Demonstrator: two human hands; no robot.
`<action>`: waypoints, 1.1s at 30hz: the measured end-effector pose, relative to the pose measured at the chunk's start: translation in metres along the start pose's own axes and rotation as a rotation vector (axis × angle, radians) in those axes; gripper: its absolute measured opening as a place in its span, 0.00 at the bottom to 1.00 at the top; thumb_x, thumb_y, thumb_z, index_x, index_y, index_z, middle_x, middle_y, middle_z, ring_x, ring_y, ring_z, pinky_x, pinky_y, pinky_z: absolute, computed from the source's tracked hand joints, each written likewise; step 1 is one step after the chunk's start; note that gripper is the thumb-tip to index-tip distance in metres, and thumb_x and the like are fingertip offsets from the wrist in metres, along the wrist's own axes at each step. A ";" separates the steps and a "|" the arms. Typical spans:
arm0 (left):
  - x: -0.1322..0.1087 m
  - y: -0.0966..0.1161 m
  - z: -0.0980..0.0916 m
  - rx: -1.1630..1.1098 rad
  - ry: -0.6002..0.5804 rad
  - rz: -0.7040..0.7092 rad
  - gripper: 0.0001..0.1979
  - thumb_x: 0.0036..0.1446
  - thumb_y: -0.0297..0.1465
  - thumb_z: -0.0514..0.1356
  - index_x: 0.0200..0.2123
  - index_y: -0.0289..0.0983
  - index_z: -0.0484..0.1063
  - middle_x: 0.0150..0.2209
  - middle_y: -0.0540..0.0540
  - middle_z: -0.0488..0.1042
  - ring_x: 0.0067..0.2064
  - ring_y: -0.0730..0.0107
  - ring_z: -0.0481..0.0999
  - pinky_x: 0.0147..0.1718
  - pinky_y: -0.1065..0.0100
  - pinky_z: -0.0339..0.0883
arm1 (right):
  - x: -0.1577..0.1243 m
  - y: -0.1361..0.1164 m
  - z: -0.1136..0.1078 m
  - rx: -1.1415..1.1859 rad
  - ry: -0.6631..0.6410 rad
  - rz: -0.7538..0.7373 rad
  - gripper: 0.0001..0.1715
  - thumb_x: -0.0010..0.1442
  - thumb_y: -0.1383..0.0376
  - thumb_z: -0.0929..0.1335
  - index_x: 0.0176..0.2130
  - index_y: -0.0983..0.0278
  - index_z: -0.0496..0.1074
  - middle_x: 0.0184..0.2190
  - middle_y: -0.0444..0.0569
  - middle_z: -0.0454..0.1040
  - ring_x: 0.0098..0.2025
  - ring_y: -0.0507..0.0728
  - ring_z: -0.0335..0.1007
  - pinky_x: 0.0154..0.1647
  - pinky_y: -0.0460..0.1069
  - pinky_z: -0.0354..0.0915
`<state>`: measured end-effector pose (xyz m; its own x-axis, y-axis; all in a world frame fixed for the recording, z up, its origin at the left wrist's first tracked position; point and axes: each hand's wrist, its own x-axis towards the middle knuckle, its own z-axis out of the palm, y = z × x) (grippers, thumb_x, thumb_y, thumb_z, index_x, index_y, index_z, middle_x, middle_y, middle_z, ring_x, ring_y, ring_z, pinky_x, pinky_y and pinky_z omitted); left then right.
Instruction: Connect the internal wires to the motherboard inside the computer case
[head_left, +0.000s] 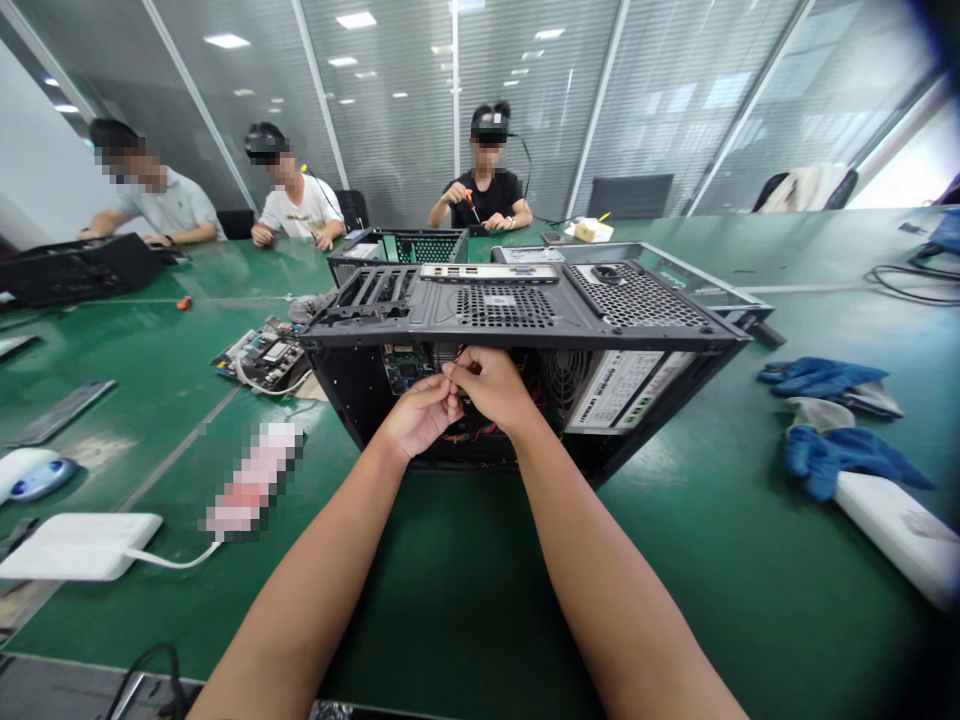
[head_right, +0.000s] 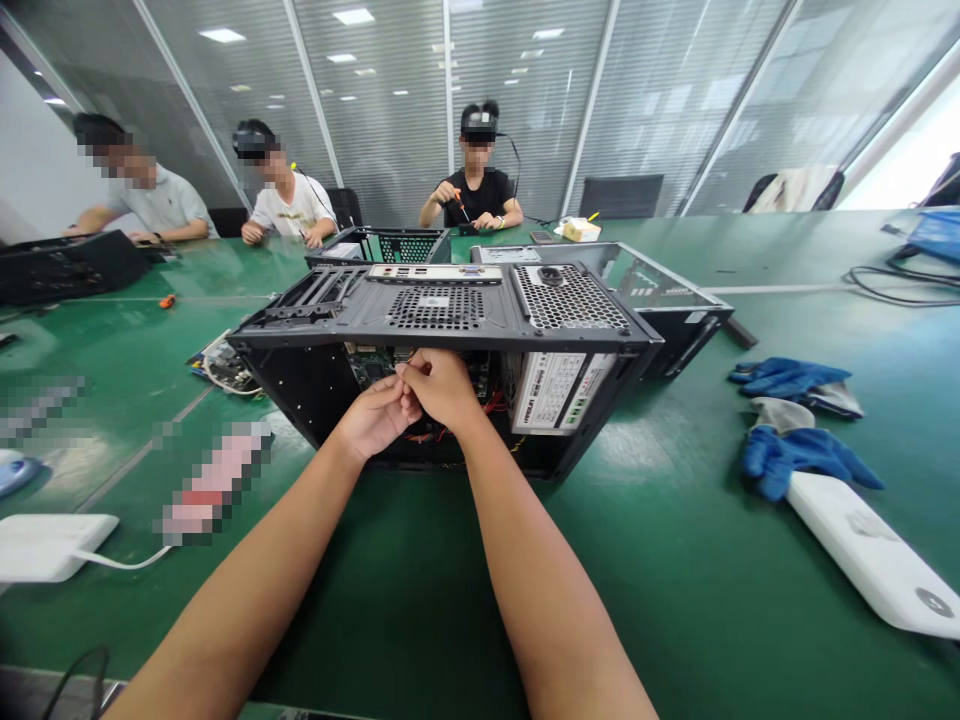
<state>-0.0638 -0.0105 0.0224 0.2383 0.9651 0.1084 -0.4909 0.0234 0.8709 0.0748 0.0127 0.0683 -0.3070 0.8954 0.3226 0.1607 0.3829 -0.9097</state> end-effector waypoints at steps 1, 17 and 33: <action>0.000 0.000 -0.001 -0.027 -0.014 -0.015 0.14 0.48 0.37 0.70 0.27 0.36 0.70 0.23 0.52 0.66 0.25 0.78 0.66 0.31 0.69 0.64 | 0.000 0.000 0.000 0.013 -0.007 -0.010 0.12 0.56 0.63 0.67 0.23 0.63 0.67 0.21 0.44 0.72 0.27 0.52 0.68 0.33 0.47 0.62; 0.006 -0.007 0.003 0.446 0.298 0.289 0.09 0.51 0.34 0.67 0.31 0.34 0.74 0.24 0.50 0.74 0.27 0.74 0.73 0.32 0.71 0.64 | -0.002 -0.008 0.000 -0.337 0.209 0.000 0.12 0.56 0.65 0.69 0.22 0.64 0.71 0.22 0.46 0.75 0.26 0.53 0.69 0.30 0.48 0.57; -0.004 0.001 0.003 -0.156 -0.020 -0.055 0.15 0.44 0.34 0.73 0.25 0.34 0.70 0.23 0.51 0.69 0.28 0.76 0.70 0.30 0.71 0.64 | -0.003 -0.006 -0.003 0.220 -0.073 0.072 0.13 0.54 0.59 0.69 0.24 0.63 0.67 0.21 0.42 0.69 0.25 0.51 0.63 0.30 0.48 0.60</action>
<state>-0.0633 -0.0145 0.0245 0.2849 0.9558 0.0734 -0.6006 0.1183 0.7908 0.0778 0.0088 0.0737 -0.3702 0.8967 0.2425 -0.0215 0.2527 -0.9673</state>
